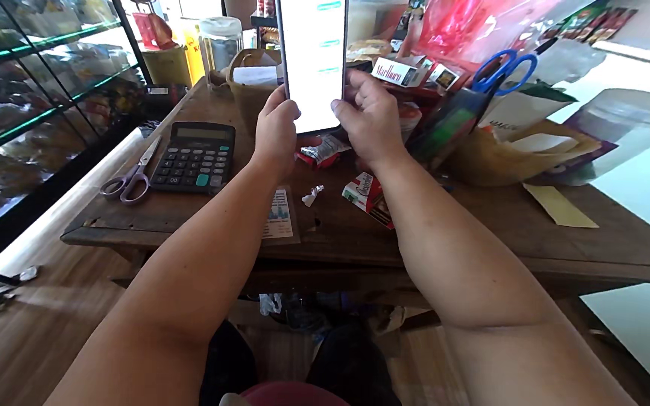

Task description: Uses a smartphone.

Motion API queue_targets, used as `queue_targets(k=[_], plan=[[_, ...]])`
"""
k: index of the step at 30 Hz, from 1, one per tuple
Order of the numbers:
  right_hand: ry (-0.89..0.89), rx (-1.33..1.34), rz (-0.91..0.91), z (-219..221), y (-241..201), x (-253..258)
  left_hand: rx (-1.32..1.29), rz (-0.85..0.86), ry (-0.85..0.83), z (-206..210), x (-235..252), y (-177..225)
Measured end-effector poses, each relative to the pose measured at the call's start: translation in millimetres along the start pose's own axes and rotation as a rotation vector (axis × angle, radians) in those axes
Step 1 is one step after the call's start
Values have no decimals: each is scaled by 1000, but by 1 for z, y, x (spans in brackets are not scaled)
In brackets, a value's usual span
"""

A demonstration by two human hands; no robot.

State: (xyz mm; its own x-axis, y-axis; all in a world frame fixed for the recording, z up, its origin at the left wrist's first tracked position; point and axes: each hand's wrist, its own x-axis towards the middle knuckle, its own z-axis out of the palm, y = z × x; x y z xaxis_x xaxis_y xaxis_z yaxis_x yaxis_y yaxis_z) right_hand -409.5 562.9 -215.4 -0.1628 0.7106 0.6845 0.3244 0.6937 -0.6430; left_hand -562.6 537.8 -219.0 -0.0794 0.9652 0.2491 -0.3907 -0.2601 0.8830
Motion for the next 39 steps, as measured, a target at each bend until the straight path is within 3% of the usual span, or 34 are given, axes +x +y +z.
queue_targets(k=[10, 16, 28, 39], plan=[[33, 12, 78, 6, -4, -2, -16, 31, -65, 0, -1, -2], [84, -126, 162, 9, -10, -3, 0, 45, -83, 1, -1, -4], [18, -75, 40, 3, -9, -5, 22, -14, 52, -1, 2, -1], [38, -172, 83, -7, -10, -2, -41, -39, -83, 1, 3, -2]])
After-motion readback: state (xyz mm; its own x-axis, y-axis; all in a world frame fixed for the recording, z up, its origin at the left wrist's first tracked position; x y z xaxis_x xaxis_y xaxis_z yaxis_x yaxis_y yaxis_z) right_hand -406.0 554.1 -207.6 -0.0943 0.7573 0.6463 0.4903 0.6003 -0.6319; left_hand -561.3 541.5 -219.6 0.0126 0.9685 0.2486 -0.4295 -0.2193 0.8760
